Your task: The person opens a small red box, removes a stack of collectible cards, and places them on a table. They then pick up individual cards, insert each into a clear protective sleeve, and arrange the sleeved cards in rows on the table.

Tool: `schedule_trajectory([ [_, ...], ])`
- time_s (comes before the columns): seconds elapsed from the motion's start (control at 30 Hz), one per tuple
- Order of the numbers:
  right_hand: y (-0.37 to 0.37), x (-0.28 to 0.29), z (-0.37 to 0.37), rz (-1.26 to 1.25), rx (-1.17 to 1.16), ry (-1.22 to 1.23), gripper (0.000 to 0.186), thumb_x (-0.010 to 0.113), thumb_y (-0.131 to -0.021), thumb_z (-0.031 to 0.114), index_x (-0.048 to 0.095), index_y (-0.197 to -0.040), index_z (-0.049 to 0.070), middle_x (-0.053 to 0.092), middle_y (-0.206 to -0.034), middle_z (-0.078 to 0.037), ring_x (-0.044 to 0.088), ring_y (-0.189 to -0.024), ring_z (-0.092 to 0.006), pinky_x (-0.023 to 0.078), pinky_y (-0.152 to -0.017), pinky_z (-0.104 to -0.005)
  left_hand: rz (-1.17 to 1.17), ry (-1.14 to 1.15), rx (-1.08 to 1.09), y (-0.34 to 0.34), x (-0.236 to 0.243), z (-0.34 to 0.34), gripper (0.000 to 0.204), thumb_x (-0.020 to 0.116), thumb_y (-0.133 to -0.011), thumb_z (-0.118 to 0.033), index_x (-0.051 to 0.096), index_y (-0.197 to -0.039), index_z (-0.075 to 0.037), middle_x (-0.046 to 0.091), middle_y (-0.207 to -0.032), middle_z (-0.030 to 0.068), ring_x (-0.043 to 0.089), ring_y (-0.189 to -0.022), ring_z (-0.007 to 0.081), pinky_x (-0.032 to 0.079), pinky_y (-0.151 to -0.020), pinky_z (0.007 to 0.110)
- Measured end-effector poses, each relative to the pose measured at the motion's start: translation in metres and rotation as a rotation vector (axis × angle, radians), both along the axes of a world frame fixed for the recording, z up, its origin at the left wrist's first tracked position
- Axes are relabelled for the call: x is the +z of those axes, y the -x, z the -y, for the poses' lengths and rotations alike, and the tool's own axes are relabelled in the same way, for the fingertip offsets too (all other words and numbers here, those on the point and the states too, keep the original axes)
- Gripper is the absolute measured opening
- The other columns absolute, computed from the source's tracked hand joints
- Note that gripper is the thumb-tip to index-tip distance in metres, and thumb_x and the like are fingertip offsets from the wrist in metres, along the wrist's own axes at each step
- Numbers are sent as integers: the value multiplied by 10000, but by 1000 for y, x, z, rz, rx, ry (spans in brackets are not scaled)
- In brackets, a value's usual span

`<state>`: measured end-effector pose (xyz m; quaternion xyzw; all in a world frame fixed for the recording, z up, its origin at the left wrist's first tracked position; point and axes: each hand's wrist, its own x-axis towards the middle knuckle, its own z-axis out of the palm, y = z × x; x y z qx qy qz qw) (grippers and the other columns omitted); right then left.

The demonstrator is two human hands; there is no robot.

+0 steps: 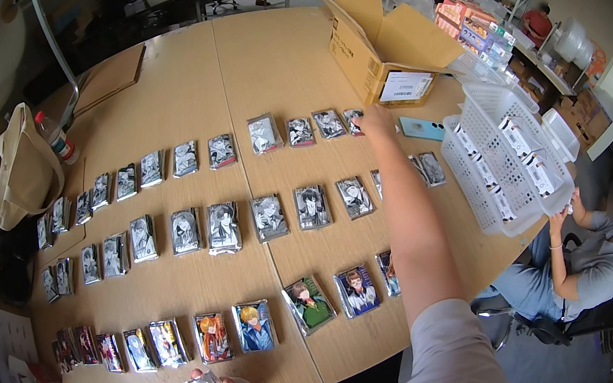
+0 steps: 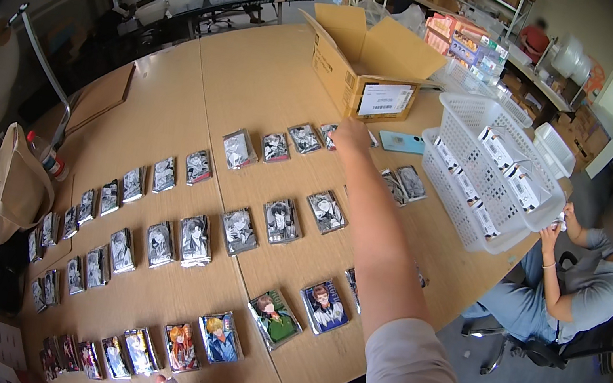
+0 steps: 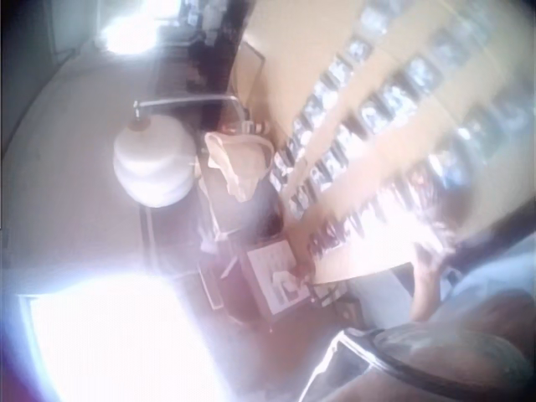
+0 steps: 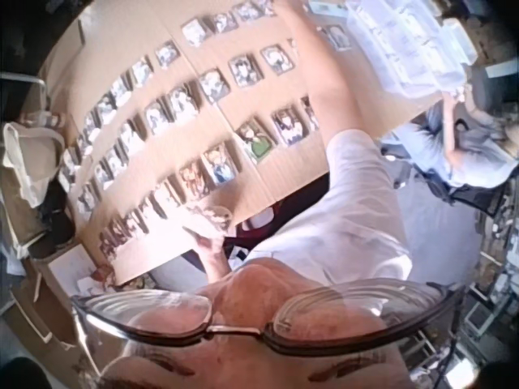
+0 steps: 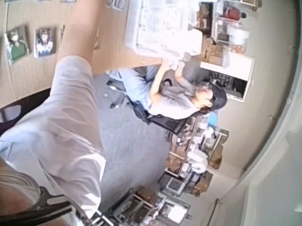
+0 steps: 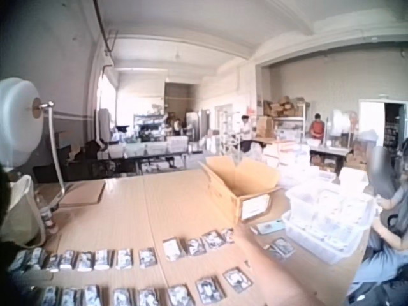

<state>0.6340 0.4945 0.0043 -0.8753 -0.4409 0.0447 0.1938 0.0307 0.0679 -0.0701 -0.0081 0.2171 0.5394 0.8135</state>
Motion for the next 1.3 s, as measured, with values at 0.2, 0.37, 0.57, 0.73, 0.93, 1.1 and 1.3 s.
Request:
schedule_trajectory([
  [0.2, 4, 7, -16, 56, -45, 101, 439, 911, -834, 337, 805, -1152, 52, 775, -1234, -167, 743, -1166, -331, 602, -961, -443, -49, 34, -21, -1, 1, 3, 585, 476, -1097, -597, 426, -1599, -300, 573, -1422, 302, 607, -1271, 575, 638, -838, 716],
  [0.37, -4, 6, -15, 48, 34, 92, 465, 926, -814, 306, 788, -1166, 36, 764, -1247, -192, 729, -1189, -347, 597, -961, -454, -58, 13, -30, -1, 1, 2, 586, 483, -1094, -598, 429, -1596, -300, 572, -1422, 297, 607, -1274, 571, 636, -842, 719],
  [0.57, -20, 23, 25, -50, 29, -133, 455, 935, -810, 251, 744, -1093, -49, 755, -1156, -265, 765, -1063, -329, 609, -843, -451, 6, -79, -55, -6, -2, -5, 588, 491, -1091, -599, 432, -1593, -300, 572, -1423, 292, 607, -1277, 567, 633, -847, 722],
  [0.73, 46, 66, 112, -524, 390, -420, 425, 827, -935, 163, 635, -1242, -62, 772, -997, -136, 750, -801, -173, 560, -628, -329, 58, -255, -61, -16, 25, -10, 611, 500, -1079, -619, 438, -1581, -276, 572, -1410, 273, 614, -1281, 543, 632, -880, 714],
  [0.93, 267, 87, 347, -1136, 622, -291, 569, 752, -966, -31, 464, -1457, -9, 757, -1041, -101, 687, -907, -100, 548, -729, -258, -94, -338, -131, -46, 74, -12, 674, 474, -1075, -643, 355, -1639, -294, 521, -1522, 178, 558, -1395, 443, 624, -927, 674],
  [1.1, 394, 55, 449, -888, 663, -297, 595, 838, -906, 28, 558, -1431, 17, 758, -1039, -148, 739, -910, -159, 573, -771, -303, -177, -331, -65, -66, 84, 1, 685, 385, -1102, -638, 266, -1691, -307, 552, -1542, 80, 597, -1365, 298, 527, -1111, 516],
  [1.3, 433, 62, 477, -154, 713, -333, 532, 845, -908, 207, 640, -1339, -27, 669, -1063, -176, 685, -948, -346, 559, -833, -436, -193, -197, -117, -41, 86, 34, 646, 358, -1110, -630, 309, -1659, -294, 558, -1534, 88, 607, -1347, 310, 571, -1056, 506],
])
